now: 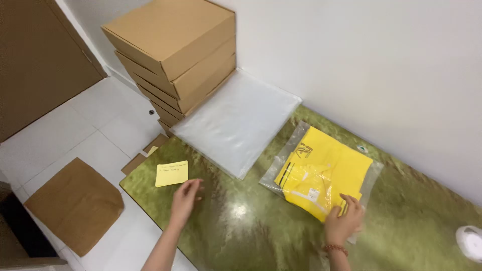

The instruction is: The person places a yellow shirt wrapped in plastic into a cardboard box and closes the lid. They then tie a white ribbon around the box in a bow and write on a yellow sticky note with a pencil before placing the note on the box.

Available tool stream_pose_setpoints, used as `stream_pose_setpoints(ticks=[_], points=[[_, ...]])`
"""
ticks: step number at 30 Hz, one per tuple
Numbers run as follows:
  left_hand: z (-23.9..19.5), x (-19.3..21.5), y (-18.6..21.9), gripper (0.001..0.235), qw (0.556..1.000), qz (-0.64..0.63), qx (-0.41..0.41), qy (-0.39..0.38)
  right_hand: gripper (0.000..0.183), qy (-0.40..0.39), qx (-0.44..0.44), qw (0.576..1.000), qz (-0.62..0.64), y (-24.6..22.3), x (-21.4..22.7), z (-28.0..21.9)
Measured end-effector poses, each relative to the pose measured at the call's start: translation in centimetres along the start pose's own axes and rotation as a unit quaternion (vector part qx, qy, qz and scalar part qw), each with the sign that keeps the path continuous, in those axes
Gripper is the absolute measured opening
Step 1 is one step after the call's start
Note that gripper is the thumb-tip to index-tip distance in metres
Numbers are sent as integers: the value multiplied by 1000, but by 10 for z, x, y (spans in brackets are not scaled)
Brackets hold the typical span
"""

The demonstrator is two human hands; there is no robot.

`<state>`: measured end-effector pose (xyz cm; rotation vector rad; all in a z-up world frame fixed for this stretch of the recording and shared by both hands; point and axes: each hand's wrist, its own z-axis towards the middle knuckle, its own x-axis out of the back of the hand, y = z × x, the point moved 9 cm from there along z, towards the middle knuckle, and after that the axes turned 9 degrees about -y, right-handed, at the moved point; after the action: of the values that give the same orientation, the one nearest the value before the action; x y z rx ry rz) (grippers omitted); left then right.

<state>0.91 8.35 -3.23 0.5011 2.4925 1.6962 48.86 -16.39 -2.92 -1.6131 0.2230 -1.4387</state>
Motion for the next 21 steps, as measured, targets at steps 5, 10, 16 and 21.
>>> stream_pose_setpoints(ticks=[5, 10, 16, 21], points=[[0, 69, 39, 32, 991, -120, -7, 61, 31, -86, 91, 983, 132, -100, -58, -23], [24, 82, 67, 31, 983, -184, -11, 24, 26, -169, 33, 955, 241, -177, -111, -38], [103, 95, 76, 35, 983, -149, -55, -90, 29, -243, -51, 889, 384, -311, -177, -53], [130, 119, 92, 36, 980, -112, -6, -164, 47, -369, -186, 767, 491, -419, -255, -82]])
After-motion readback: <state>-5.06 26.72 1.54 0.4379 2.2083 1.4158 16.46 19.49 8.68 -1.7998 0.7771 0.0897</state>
